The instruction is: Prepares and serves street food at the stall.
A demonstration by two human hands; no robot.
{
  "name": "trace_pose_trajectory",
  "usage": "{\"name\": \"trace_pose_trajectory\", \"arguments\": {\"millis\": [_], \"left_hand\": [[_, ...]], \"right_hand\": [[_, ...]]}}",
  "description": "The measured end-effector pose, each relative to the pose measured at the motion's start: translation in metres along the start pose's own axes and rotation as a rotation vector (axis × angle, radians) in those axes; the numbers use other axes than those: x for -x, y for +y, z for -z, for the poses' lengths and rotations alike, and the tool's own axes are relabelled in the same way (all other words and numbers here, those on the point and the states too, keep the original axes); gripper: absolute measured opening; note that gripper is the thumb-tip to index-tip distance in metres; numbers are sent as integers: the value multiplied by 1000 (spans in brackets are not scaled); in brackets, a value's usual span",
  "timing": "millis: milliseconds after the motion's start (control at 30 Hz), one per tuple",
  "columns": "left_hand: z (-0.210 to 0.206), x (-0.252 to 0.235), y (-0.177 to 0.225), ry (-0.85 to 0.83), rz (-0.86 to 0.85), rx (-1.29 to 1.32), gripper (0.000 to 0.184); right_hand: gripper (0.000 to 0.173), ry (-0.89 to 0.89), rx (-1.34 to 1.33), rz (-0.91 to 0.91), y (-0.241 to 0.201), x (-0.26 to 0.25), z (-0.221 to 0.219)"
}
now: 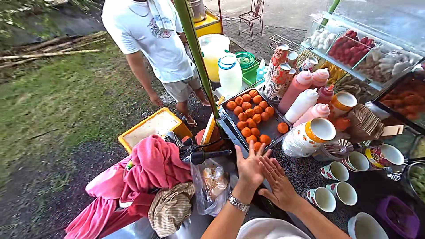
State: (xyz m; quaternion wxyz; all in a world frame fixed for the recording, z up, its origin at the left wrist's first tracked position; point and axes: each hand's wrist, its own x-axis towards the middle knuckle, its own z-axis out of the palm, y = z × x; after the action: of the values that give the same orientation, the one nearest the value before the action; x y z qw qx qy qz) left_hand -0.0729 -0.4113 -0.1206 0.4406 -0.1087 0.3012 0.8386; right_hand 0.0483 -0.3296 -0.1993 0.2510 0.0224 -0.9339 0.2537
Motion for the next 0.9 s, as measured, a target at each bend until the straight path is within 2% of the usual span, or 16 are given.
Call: {"name": "trace_pose_trajectory", "arguments": {"millis": [67, 100, 133, 200, 267, 300, 367, 533, 600, 733, 900], "left_hand": [[26, -21, 17, 18, -183, -58, 83], [42, -33, 30, 53, -289, -179, 74], [59, -45, 43, 124, -396, -383, 64], [97, -66, 67, 303, -546, -1001, 52], [132, -81, 84, 470, -559, -1642, 46], [146, -88, 89, 514, -543, -1853, 44], [165, -101, 94, 551, -467, -2071, 44], [175, -122, 91, 561, -197, -2124, 54], [175, -128, 85, 598, -149, -2140, 58], [176, -134, 77, 717, -223, -2143, 61], [187, -136, 69, 739, -395, -2183, 53]], "right_hand": [[81, -130, 118, -64, 10, 14, -7], [74, -255, 119, -151, 12, 22, -6], [69, -415, 92, -293, 11, 27, -3], [70, -704, 103, -609, 10, 29, 2], [75, -836, 185, -793, 12, 31, 2], [78, -871, 223, -847, 14, 33, 2], [82, -948, 269, -913, 18, 35, 0], [90, -1061, 282, -927, 21, 25, 3], [92, -1094, 272, -934, 22, 22, 5], [91, -1118, 257, -933, 26, 22, 7], [87, -1136, 229, -958, 30, 19, 10]]}}
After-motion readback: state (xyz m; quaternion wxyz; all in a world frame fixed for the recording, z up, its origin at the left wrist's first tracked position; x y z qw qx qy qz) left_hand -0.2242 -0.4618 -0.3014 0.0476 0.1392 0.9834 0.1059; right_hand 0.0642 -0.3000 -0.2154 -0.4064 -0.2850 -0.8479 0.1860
